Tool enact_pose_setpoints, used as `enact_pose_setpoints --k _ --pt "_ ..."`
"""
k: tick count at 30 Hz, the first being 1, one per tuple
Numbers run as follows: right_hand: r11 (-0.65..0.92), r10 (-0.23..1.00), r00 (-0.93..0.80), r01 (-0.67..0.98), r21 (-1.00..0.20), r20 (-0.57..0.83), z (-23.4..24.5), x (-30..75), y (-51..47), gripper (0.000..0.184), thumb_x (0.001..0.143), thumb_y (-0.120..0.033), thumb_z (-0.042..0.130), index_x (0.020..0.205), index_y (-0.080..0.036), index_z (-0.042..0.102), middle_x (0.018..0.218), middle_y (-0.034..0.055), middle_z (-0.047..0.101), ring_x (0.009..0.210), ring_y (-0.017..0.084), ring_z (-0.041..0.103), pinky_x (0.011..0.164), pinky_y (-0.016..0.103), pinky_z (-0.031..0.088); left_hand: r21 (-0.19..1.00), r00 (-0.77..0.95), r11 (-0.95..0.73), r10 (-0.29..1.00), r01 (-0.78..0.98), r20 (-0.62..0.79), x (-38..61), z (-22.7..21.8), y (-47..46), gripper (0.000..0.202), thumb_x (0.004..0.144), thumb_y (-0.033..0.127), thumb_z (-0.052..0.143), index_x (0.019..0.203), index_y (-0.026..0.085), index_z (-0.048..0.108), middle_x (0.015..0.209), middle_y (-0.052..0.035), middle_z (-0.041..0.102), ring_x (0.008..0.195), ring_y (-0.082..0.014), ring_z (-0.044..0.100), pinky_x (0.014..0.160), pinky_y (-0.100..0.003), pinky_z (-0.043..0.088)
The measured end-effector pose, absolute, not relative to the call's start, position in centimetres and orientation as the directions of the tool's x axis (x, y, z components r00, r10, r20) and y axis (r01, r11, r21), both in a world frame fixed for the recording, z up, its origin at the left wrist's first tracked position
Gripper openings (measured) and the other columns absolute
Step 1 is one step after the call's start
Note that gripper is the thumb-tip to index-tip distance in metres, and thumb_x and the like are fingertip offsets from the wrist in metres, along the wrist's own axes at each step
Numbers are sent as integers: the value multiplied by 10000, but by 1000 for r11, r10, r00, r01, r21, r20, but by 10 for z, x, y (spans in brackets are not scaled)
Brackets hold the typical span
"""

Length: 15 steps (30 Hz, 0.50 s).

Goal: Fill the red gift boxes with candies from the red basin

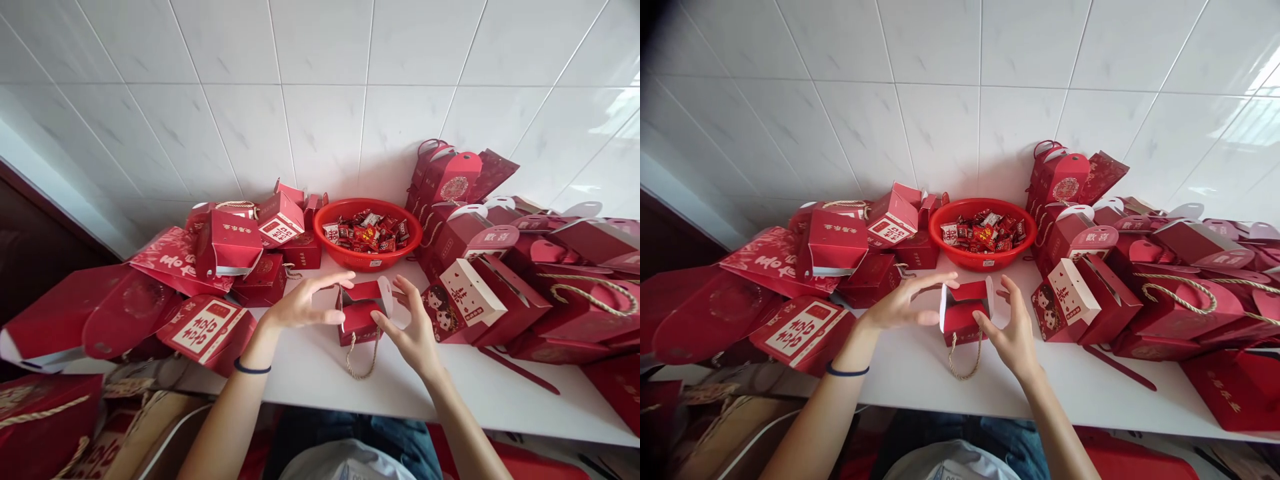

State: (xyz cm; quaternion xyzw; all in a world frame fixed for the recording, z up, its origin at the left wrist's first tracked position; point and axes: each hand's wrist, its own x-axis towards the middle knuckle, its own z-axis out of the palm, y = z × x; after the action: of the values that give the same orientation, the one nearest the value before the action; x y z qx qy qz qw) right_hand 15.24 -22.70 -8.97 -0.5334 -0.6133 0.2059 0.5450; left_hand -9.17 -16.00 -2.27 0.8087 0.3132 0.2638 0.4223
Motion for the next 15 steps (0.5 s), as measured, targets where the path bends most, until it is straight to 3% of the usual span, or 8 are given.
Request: enact_pose_setpoints --k 3,6,9,12,15 --pt "368 876 132 441 -819 465 -89 158 -228 607 876 -511 713 1385 -226 547 1326 138 635 1167 294 645 974 468 560 827 691 -490 699 275 184 -95 -29 -170 688 757 415 763 1395 219 594 1384 -110 650 1302 -297 571 1146 -473 413" --pt "393 864 113 458 -797 491 -87 162 -231 383 921 -476 664 1217 -233 690 1227 120 685 1114 276 667 975 440 554 825 604 -473 768 310 214 -87 -37 -177 450 827 375 705 1243 205 685 1193 -90 726 1127 -255 652 1051 -418 494" --pt "399 885 61 414 -818 462 -82 161 -235 309 949 -486 624 1075 -240 764 1199 112 700 1107 265 679 978 414 549 812 509 -470 821 346 259 -73 -42 -181 281 852 360 710 1082 201 733 1055 -71 728 1003 -220 668 980 -372 527" --pt "399 905 -5 348 -848 424 -77 160 -237 328 973 -494 589 1085 -246 772 1191 107 714 1158 268 666 1006 409 533 794 495 -516 806 321 325 -61 -46 -181 358 837 327 725 1174 206 697 1234 -100 674 1085 -227 651 989 -372 530" --pt "400 910 -37 329 -855 412 -73 159 -237 339 979 -506 575 1075 -246 771 1194 102 721 1171 273 658 1027 420 517 799 564 -538 761 271 321 -55 -46 -178 499 854 266 676 1348 250 608 1521 -105 511 1347 -259 534 1105 -412 471"
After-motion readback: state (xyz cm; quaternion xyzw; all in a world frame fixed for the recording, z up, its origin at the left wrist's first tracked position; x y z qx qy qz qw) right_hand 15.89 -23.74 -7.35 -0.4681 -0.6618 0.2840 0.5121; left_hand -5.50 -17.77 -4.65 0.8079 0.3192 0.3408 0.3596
